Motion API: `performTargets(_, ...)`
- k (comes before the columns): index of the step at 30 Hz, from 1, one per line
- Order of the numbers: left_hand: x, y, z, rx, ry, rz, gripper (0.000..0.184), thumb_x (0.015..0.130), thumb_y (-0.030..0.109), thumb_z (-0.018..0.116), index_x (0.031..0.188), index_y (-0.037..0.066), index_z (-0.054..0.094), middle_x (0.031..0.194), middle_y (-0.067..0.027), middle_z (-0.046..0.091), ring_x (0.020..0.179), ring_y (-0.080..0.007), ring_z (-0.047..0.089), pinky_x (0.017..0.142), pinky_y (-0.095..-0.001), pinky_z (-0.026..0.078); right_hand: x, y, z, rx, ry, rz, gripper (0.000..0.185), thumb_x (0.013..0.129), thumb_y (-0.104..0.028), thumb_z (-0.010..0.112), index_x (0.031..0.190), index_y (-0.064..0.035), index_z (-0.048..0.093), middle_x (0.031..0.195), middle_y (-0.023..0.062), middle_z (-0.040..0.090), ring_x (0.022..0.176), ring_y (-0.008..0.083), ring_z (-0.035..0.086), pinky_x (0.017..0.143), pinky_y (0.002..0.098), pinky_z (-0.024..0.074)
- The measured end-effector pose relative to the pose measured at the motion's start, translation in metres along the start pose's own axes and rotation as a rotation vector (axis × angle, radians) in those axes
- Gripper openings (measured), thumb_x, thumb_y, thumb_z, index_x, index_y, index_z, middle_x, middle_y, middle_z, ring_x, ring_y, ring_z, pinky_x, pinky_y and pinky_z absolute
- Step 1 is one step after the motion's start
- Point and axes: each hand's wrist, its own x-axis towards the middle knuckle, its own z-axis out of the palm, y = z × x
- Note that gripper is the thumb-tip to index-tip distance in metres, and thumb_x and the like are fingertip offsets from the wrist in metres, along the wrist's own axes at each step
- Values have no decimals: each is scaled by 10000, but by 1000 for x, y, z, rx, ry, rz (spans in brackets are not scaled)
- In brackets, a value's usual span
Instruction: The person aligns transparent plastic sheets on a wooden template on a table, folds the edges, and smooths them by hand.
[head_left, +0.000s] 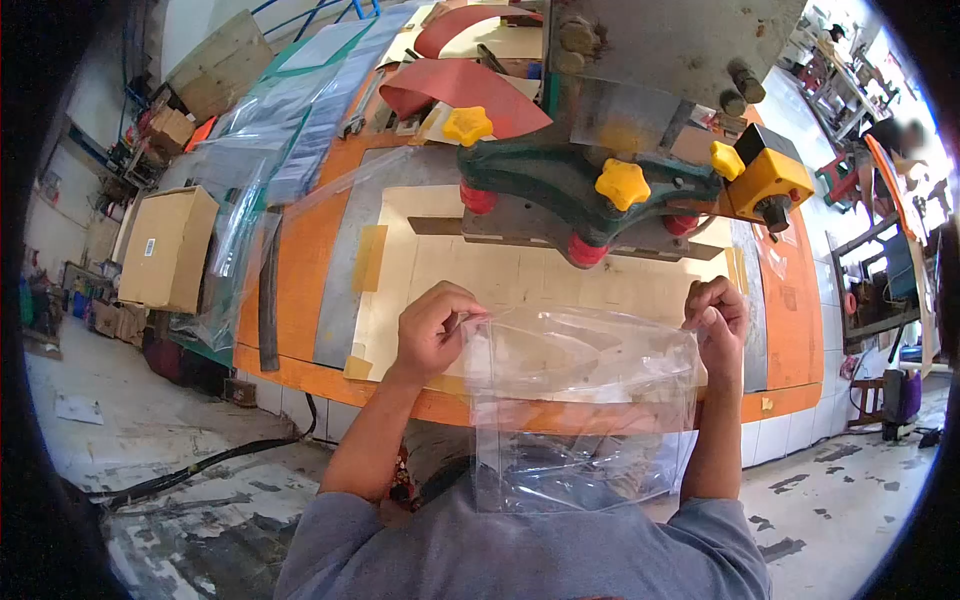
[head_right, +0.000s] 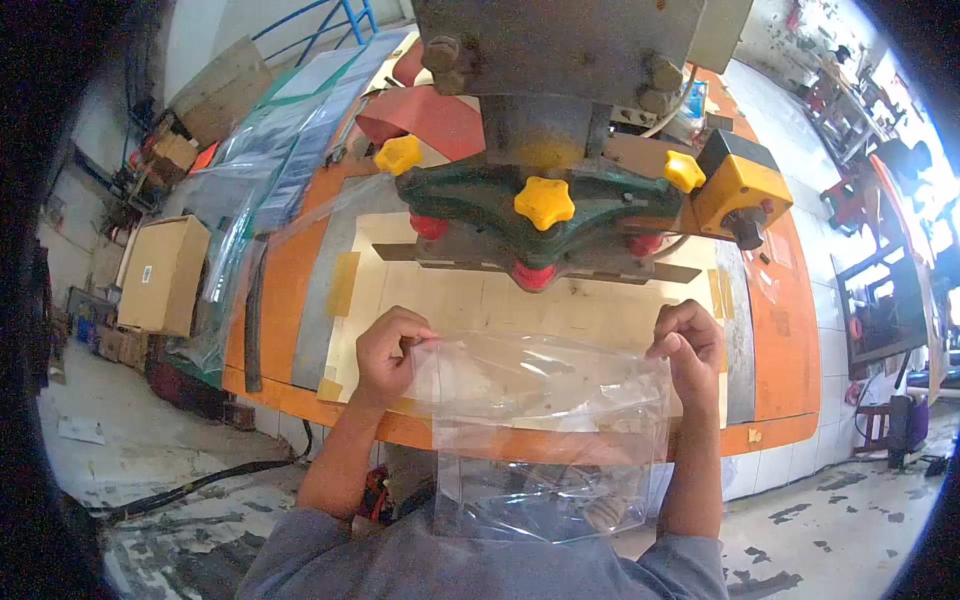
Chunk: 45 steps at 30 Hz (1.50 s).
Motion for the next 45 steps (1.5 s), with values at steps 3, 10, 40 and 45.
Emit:
performTargets(3,1,1,0,7,13,-13,244,776,-155,671,945,20,696,911,-59,691,583,-77,481,522,-241,370,-1,1,-1,-28,5,1,407,910,-380,802,905,-21,611,814,35,579,693,106,562,614,243,478)
performTargets(10,-1,-4,1,-8,26,-82,355,741,-209,542,975,14,688,950,-66,686,611,-63,490,556,-218,384,1,2,0,-60,11,-27,339,899,-312,782,920,-8,633,847,45,610,736,106,553,652,241,415)
performTargets(40,0,2,1,145,-44,-126,196,867,23,807,939,73,633,885,-26,692,577,-72,478,536,-235,398,-1,-5,2,-42,0,20,258,865,-236,764,889,-18,627,828,56,605,790,153,576,733,285,460)
performTargets(45,-1,-3,2,100,-47,-84,224,821,-44,772,934,72,617,883,-27,681,540,-78,434,506,-251,364,0,-5,2,-49,-9,10,238,857,-216,758,872,-24,619,810,54,599,776,152,565,718,287,448)
